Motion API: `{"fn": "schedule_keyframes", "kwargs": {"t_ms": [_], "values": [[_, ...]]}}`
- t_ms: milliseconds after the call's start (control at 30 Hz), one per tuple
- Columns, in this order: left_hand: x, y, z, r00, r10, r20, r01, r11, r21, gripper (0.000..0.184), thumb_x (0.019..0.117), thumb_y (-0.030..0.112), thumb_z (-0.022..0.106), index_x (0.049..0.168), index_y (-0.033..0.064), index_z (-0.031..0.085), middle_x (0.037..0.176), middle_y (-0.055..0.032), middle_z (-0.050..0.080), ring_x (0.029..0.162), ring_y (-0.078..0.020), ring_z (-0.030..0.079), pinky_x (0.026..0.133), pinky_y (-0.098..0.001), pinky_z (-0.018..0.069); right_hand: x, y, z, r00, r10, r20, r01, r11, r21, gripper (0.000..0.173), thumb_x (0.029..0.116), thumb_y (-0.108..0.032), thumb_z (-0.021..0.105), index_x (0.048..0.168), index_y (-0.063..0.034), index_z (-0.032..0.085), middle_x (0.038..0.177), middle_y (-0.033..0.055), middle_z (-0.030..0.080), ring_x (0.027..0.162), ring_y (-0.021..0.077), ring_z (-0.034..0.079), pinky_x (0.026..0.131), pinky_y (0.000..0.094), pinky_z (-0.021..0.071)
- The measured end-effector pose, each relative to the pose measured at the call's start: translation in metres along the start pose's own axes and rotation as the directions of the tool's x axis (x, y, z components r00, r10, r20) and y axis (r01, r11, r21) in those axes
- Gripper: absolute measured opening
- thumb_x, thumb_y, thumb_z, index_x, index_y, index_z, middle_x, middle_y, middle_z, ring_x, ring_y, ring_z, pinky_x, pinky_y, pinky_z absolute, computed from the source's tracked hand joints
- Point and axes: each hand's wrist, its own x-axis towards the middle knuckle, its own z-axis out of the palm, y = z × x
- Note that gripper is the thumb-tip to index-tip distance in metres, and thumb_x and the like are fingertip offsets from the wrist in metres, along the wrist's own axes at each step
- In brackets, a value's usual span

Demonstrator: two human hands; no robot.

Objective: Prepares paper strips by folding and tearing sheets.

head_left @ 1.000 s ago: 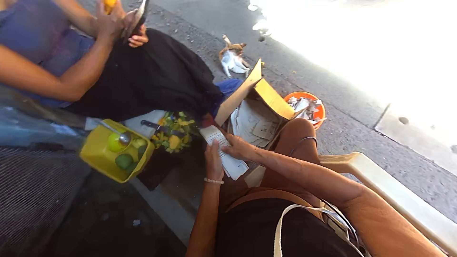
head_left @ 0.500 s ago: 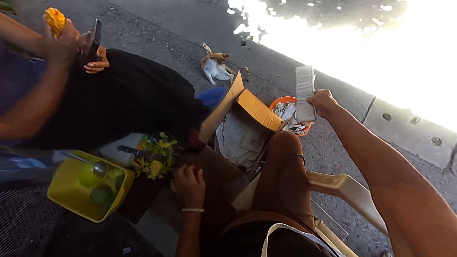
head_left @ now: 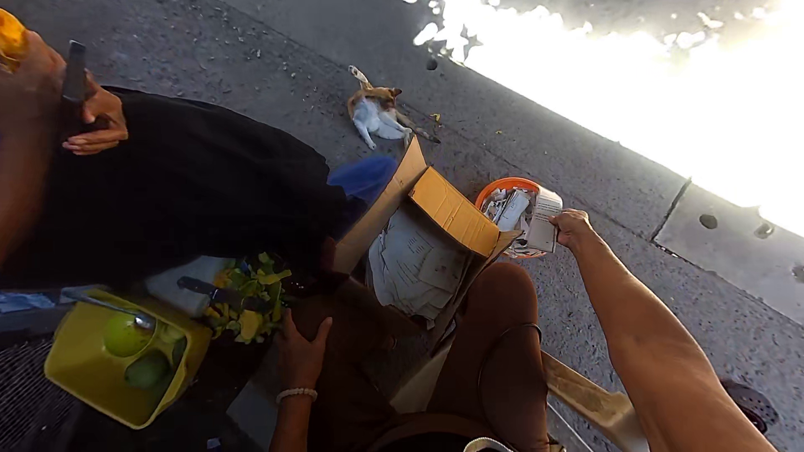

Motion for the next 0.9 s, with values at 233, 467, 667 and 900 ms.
{"fn": "schedule_keyframes", "kwargs": {"t_ms": [233,467,667,900], "values": [[0.0,-0.007,-0.004,1.0,-0.019,0.013,0.019,0.999,0.04,0.094,0.0909,0.058,0.07,0.162,0.0124,0.029,0.149,-0.0309,0.045,0.124,-0.0492,0.057,0.097,-0.0666,0.0467,0.005,0.061,0.016,0.979,0.17,0.109,-0.092,0.855,-0.51,0.063,0.1054,-0.035,0.056,0.152,0.0025,0.036,0.148,0.0308,0.045,0.129,0.0445,0.053,0.097,0.0634,0.048],[0.002,0.001,-0.008,0.997,-0.063,0.052,0.059,0.996,0.064,0.096,0.0909,0.06,0.069,0.162,0.0101,0.028,0.15,-0.0322,0.044,0.123,-0.0482,0.058,0.097,-0.0634,0.0486,-0.051,-0.044,0.044,0.837,-0.438,0.327,0.54,0.563,-0.626,0.031,0.105,-0.016,0.053,0.121,0.0073,0.064,0.114,0.033,0.065,0.108,0.0499,0.064,0.095,0.0691,0.0463],[0.007,-0.002,-0.01,0.992,-0.083,0.098,0.077,0.995,0.055,0.097,0.0906,0.065,0.066,0.162,0.0122,0.026,0.152,-0.0288,0.043,0.123,-0.0451,0.059,0.099,-0.061,0.0493,-0.176,-0.067,0.136,0.386,-0.387,0.837,0.922,0.163,-0.35,0.022,0.1054,-0.01,0.052,0.114,0.0051,0.066,0.106,0.0253,0.069,0.096,0.0412,0.07,0.087,0.0623,0.0543],[0.013,-0.023,-0.01,0.992,-0.074,0.102,0.081,0.995,-0.062,0.097,0.0881,0.065,0.069,0.162,0.0156,0.03,0.15,-0.0254,0.047,0.126,-0.0425,0.058,0.1,-0.0604,0.0492,-0.181,0.041,0.249,0.384,0.061,0.921,0.923,-0.007,-0.384,0.048,0.0994,-0.013,0.064,0.146,-0.0111,0.055,0.124,0.0271,0.063,0.11,0.045,0.064,0.093,0.0627,0.0515]]}}
